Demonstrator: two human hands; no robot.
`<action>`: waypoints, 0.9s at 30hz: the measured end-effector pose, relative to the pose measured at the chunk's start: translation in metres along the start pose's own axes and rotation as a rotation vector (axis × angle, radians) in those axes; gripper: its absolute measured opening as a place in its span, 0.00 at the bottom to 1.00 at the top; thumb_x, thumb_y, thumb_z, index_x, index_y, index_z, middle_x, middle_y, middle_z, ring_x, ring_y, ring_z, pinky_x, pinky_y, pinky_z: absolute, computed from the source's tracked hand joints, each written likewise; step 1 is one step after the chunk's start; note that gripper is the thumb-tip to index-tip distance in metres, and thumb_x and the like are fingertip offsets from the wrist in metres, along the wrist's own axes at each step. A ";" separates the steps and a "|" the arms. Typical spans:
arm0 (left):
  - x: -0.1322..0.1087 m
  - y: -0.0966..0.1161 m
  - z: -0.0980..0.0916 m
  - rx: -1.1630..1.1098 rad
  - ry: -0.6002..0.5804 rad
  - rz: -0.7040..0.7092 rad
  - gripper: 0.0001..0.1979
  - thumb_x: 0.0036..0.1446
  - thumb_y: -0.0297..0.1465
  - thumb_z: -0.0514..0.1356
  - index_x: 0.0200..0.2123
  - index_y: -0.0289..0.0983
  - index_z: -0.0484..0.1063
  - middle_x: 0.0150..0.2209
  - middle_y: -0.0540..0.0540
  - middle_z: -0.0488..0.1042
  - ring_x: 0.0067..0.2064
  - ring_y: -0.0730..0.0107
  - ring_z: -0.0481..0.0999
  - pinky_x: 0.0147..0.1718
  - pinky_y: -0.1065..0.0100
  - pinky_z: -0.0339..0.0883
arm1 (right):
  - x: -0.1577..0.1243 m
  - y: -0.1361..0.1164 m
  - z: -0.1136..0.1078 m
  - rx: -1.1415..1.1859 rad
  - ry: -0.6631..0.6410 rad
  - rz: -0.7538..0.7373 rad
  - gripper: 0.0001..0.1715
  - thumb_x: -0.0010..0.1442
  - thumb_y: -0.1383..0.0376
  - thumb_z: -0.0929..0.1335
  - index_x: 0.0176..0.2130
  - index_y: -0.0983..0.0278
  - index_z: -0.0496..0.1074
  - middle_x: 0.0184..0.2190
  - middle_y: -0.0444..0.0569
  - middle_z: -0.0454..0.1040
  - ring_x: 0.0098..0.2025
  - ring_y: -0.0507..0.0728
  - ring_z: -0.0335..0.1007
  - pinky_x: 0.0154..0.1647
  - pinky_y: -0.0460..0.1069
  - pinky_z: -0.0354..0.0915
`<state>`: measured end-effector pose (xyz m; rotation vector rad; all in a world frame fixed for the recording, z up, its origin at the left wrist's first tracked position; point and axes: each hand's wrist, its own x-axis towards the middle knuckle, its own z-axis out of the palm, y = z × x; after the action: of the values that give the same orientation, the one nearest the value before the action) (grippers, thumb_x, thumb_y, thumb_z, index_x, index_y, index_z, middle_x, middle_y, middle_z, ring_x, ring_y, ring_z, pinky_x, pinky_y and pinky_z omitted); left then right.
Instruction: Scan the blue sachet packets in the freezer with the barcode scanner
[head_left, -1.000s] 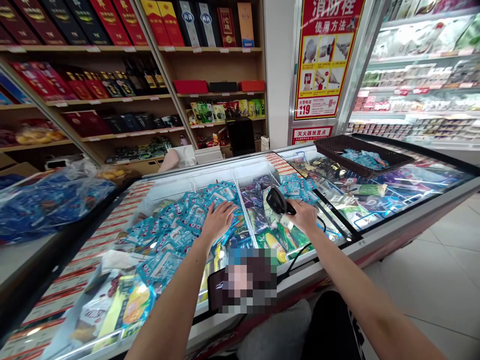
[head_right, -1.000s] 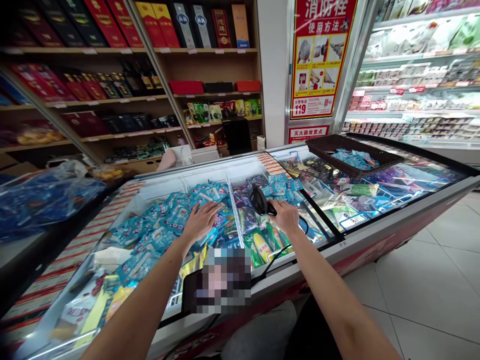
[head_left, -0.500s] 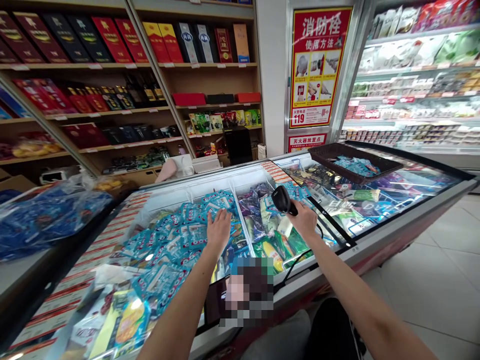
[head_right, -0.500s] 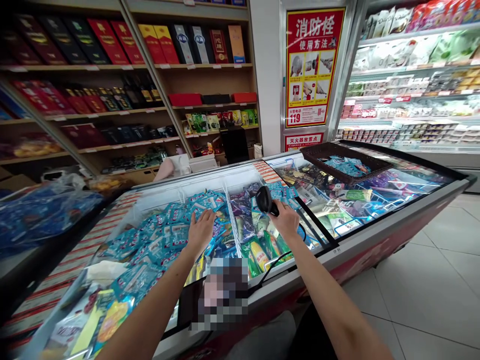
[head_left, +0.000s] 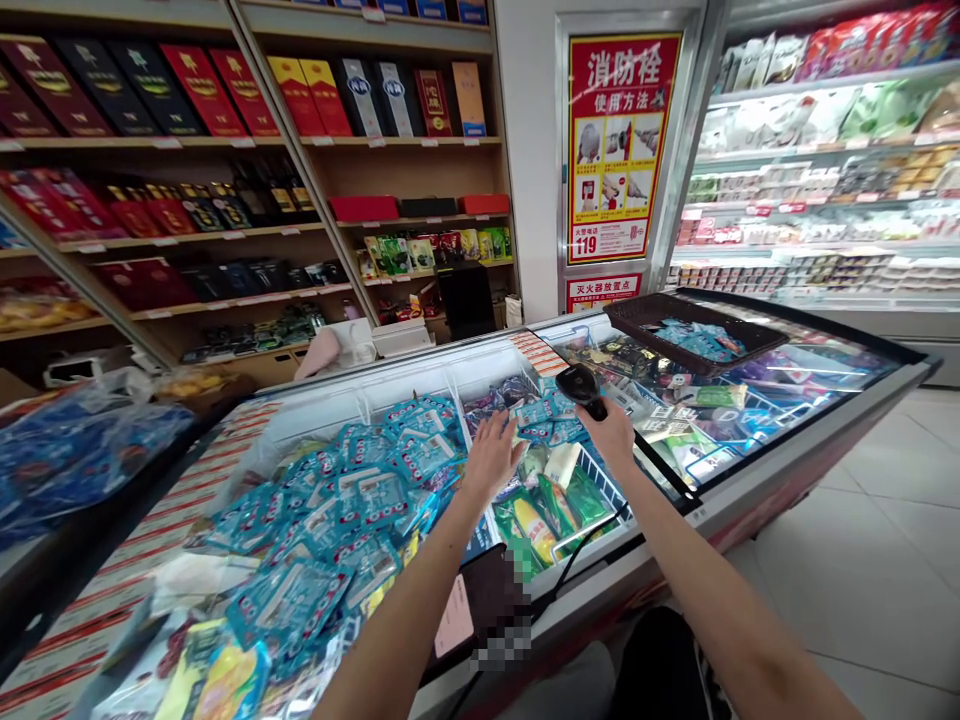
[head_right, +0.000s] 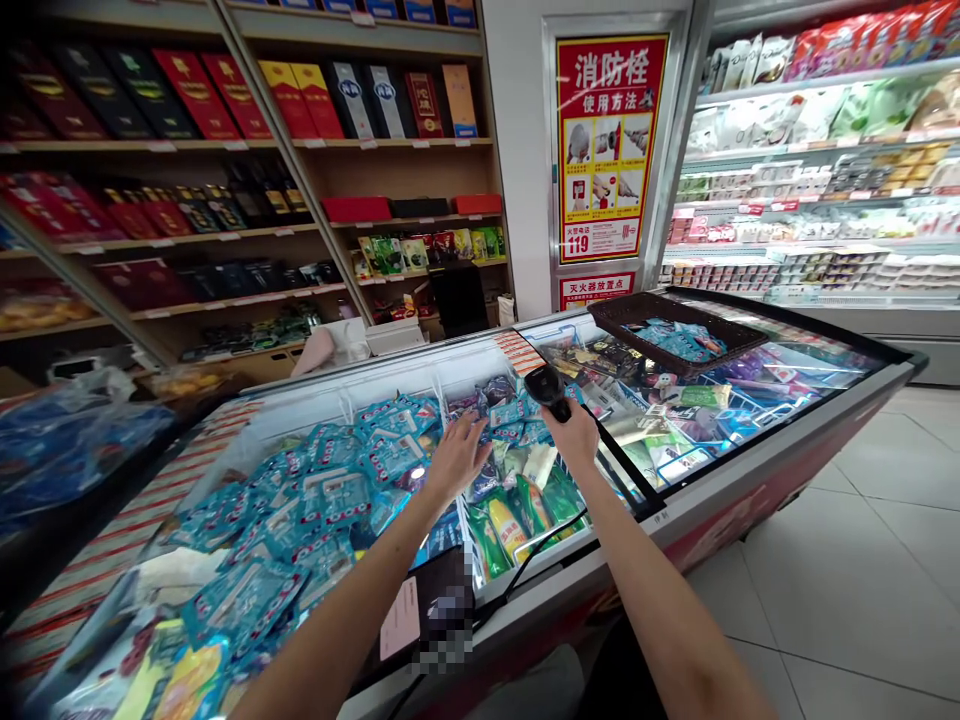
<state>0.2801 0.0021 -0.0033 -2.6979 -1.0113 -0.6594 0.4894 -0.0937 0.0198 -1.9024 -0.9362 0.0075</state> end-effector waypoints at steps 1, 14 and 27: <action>0.008 0.011 0.004 -0.029 -0.005 0.012 0.25 0.62 0.42 0.45 0.59 0.41 0.58 0.62 0.42 0.57 0.65 0.58 0.52 0.62 0.53 0.48 | 0.004 0.002 -0.002 0.059 -0.006 0.017 0.23 0.52 0.47 0.66 0.37 0.61 0.74 0.28 0.49 0.75 0.33 0.59 0.71 0.29 0.48 0.60; 0.135 0.095 0.049 -0.088 -0.258 -0.040 0.35 0.52 0.59 0.42 0.62 0.59 0.48 0.68 0.57 0.35 0.66 0.36 0.26 0.56 0.30 0.32 | 0.052 0.046 0.002 0.836 -0.073 0.369 0.22 0.44 0.47 0.71 0.26 0.62 0.68 0.18 0.42 0.68 0.16 0.49 0.60 0.16 0.46 0.58; 0.157 0.080 0.072 -0.087 -0.516 0.019 0.35 0.48 0.61 0.45 0.60 0.64 0.48 0.66 0.50 0.47 0.64 0.32 0.44 0.50 0.28 0.47 | 0.055 0.049 0.008 0.835 -0.125 0.353 0.23 0.45 0.46 0.70 0.26 0.62 0.66 0.19 0.41 0.67 0.16 0.49 0.60 0.15 0.46 0.57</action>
<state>0.4623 0.0562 0.0047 -3.0247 -1.0744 0.0117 0.5540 -0.0657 -0.0014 -1.2568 -0.5294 0.6351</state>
